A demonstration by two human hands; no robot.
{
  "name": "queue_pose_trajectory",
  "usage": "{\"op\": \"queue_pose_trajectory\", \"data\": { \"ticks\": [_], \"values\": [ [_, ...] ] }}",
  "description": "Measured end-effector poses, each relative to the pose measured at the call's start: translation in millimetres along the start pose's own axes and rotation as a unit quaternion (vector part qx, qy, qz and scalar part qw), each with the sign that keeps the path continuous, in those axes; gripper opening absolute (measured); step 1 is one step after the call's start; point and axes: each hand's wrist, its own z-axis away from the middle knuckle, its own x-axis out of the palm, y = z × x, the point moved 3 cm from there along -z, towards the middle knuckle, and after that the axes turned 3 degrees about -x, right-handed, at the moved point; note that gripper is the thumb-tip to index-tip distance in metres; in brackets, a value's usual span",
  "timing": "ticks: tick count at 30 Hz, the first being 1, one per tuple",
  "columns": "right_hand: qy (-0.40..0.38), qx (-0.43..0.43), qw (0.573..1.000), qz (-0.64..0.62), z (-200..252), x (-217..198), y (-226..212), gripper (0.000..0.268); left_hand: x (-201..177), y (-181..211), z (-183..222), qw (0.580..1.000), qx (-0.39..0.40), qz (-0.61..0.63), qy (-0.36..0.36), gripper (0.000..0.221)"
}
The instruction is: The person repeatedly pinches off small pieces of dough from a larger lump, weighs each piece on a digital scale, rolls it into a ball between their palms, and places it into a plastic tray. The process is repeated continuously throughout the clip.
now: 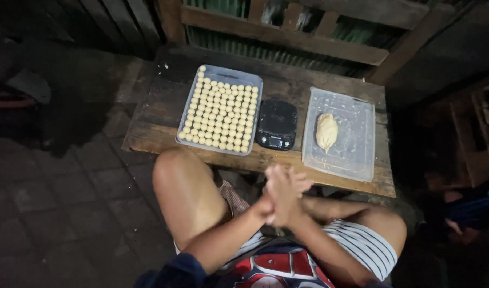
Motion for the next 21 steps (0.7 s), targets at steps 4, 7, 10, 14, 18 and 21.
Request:
{"op": "queue_pose_trajectory", "data": {
  "ticks": [4,7,10,14,18,21],
  "values": [
    [0.031,0.024,0.992,0.124,-22.3,-25.0,29.9,0.084,-37.7,-10.4,-22.7,0.997,0.017,-0.074,-0.006,0.041],
    [0.015,0.033,0.989,0.141,-27.3,-34.2,29.9,0.086,-12.2,-29.7,-33.1,0.982,0.151,-0.036,-0.109,0.050],
    [0.007,0.045,0.988,0.145,-27.5,-36.2,31.1,0.092,27.1,-45.9,-16.7,0.759,0.515,0.176,-0.357,0.093],
    [0.004,0.063,0.987,0.149,-29.6,-32.4,31.0,0.099,87.2,36.0,96.5,0.984,0.128,-0.054,-0.108,0.021],
    [-0.009,0.040,0.993,0.109,-40.4,-18.5,0.2,0.090,45.1,-21.7,16.4,0.918,0.339,0.051,-0.199,0.047],
    [-0.003,0.070,0.993,0.099,-41.8,-24.4,24.0,0.094,15.2,-41.3,0.2,0.692,0.622,0.204,-0.303,0.108]
  ]
}}
